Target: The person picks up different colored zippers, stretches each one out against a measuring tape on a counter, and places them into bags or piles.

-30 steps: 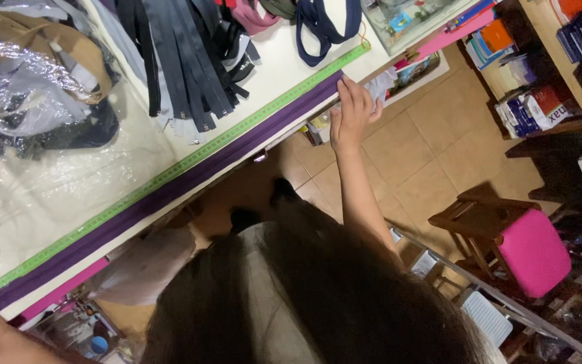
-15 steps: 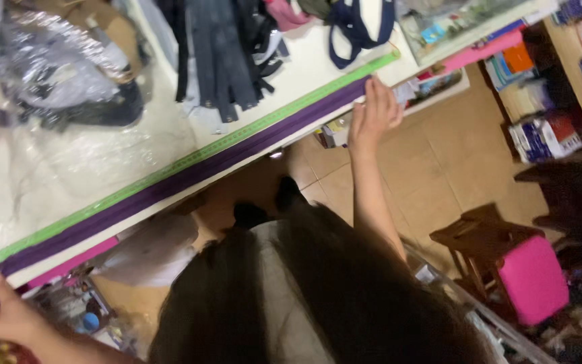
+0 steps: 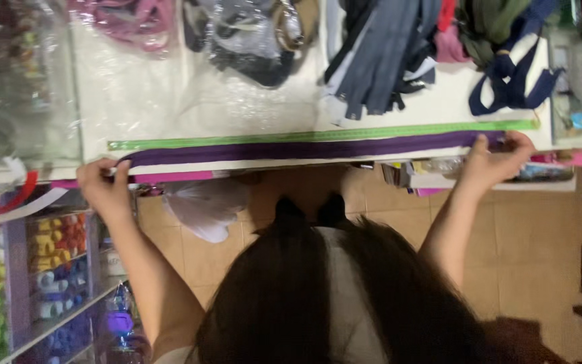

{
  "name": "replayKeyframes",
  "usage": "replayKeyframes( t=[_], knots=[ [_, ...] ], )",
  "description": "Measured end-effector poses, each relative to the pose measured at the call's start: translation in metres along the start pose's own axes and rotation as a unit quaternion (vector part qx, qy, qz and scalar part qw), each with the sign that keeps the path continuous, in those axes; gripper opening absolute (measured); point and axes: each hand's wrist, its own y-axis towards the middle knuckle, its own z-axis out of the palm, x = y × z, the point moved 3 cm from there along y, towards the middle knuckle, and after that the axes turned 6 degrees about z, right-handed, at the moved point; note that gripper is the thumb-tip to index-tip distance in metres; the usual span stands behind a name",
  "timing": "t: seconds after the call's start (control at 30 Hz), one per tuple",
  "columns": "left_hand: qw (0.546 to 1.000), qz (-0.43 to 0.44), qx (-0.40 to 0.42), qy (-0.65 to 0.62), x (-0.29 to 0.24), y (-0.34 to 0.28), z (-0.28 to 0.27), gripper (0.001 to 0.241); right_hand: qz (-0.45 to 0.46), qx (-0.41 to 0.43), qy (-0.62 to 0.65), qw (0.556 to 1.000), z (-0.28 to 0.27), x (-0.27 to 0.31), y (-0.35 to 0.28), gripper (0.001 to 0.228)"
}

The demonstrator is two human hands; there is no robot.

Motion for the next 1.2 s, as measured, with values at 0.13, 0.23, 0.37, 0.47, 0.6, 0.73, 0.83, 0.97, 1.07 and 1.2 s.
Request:
replayKeyframes(
  t=[0.13, 0.23, 0.37, 0.47, 0.6, 0.73, 0.83, 0.97, 1.07, 1.2],
  knots=[
    [1.000, 0.011, 0.028, 0.008, -0.015, 0.007, 0.000, 0.024, 0.029, -0.007, 0.060, 0.998, 0.006, -0.009, 0.004, 0.049],
    [0.998, -0.011, 0.060, -0.019, -0.027, 0.005, -0.006, 0.022, 0.016, -0.065, 0.084, 0.994, 0.005, -0.018, 0.000, 0.053],
    [0.974, -0.127, 0.046, -0.180, -0.030, 0.000, -0.016, 0.008, 0.016, -0.146, 0.095, 0.985, -0.005, -0.003, -0.006, 0.034],
    [0.943, -0.141, -0.025, -0.301, -0.041, 0.002, -0.025, 0.025, 0.058, -0.172, 0.150, 0.972, -0.009, 0.003, -0.009, 0.024],
    [0.877, -0.153, -0.121, -0.439, -0.074, 0.009, -0.028, 0.019, 0.125, -0.148, 0.225, 0.955, -0.013, 0.057, -0.021, 0.022],
    [0.841, -0.100, -0.076, -0.527, -0.134, 0.020, -0.013, 0.030, 0.062, -0.101, 0.234, 0.965, -0.017, 0.138, -0.045, 0.031],
    [0.788, -0.002, 0.116, -0.604, -0.187, 0.028, 0.005, 0.031, -0.028, -0.010, 0.271, 0.962, -0.020, 0.216, -0.076, 0.032],
    [0.810, -0.035, 0.252, -0.529, -0.280, 0.023, 0.020, 0.038, -0.061, 0.031, 0.253, 0.965, -0.023, 0.266, -0.121, 0.024],
    [0.823, 0.134, 0.322, -0.449, -0.333, 0.007, 0.027, 0.039, -0.075, 0.153, 0.325, 0.930, -0.037, 0.309, -0.138, 0.018],
    [0.800, 0.245, 0.281, -0.470, -0.374, -0.006, 0.009, 0.046, -0.099, 0.227, 0.332, 0.910, -0.070, 0.319, -0.144, 0.009]
  ],
)
